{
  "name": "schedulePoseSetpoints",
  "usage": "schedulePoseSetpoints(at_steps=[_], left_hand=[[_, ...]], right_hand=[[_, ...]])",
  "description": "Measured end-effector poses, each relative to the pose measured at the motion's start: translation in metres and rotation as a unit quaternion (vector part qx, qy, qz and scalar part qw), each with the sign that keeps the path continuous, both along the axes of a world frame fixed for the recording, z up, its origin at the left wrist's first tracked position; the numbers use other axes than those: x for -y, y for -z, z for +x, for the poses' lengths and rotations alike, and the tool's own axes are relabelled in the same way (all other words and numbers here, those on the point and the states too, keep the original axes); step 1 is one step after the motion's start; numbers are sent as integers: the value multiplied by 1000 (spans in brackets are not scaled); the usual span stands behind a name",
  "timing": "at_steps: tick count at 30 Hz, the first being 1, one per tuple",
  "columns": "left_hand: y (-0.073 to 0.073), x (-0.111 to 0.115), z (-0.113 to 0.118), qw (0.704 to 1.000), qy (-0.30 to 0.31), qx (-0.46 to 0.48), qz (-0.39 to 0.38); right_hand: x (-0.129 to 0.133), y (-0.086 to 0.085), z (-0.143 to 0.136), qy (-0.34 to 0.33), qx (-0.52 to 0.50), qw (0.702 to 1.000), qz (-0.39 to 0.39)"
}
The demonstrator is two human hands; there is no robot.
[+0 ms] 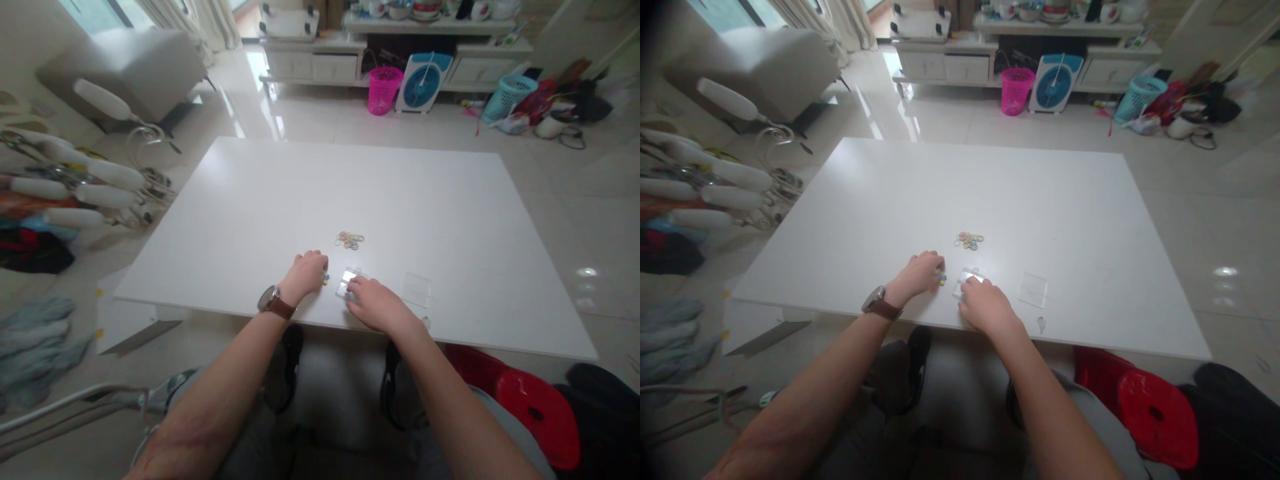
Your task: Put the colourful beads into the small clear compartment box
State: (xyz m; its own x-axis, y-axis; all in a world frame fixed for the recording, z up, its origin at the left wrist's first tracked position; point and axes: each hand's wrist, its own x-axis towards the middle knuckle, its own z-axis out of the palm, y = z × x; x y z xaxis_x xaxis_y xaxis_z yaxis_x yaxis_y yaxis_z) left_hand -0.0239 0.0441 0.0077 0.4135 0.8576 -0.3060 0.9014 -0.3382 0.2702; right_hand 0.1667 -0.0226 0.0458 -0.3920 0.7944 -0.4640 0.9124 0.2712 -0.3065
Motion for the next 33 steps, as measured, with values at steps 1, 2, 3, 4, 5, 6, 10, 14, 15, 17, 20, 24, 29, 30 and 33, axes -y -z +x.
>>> schedulePoseSetpoints(at_steps=[1, 2, 3, 4, 5, 6, 10, 14, 15, 17, 20, 24, 29, 30, 33], left_hand=[[-2, 0, 0, 1000, -2, 1, -2], [-4, -1, 0, 1000, -3, 4, -2], [-5, -1, -1, 1000, -3, 9, 0], [-6, -1, -1, 1000, -3, 15, 4], [-6, -1, -2, 1000, -3, 22, 9], [-7, -1, -3, 999, -5, 29, 14], [-7, -1, -5, 999, -12, 50, 19], [-12, -2, -3, 991, -29, 129, 0], [-14, -2, -1, 985, -32, 170, -18], [-18, -2, 2, 962, -38, 262, -64], [-19, -2, 6, 921, -46, 367, -125], [-18, -2, 8, 887, -46, 419, -188], [-23, -1, 9, 872, -60, 429, -230], [-24, -1, 10, 868, -64, 432, -237], [-24, 1, 9, 857, -72, 442, -254]], right_hand=[[0, 0, -1, -2, 1, 1000, 2], [0, -1, -2, -3, 2, 1000, 4], [0, -2, -3, -4, 2, 1000, 4], [1, -3, -3, -5, 1, 1000, 4], [1, -4, -4, -7, -1, 1000, 3], [2, -5, -5, -10, -5, 1000, 1], [2, -5, -5, -18, -27, 999, 17], [-1, -10, -2, 11, -52, 996, 75], [-2, -12, -2, 25, -56, 994, 88], [-4, -15, -1, 53, -64, 990, 110], [-6, -18, -1, 82, -93, 983, 132], [-8, -17, -2, 104, -112, 977, 151], [-9, -20, -5, 124, -95, 975, 159], [-9, -21, -6, 126, -91, 975, 162], [-8, -21, -6, 129, -85, 972, 177]])
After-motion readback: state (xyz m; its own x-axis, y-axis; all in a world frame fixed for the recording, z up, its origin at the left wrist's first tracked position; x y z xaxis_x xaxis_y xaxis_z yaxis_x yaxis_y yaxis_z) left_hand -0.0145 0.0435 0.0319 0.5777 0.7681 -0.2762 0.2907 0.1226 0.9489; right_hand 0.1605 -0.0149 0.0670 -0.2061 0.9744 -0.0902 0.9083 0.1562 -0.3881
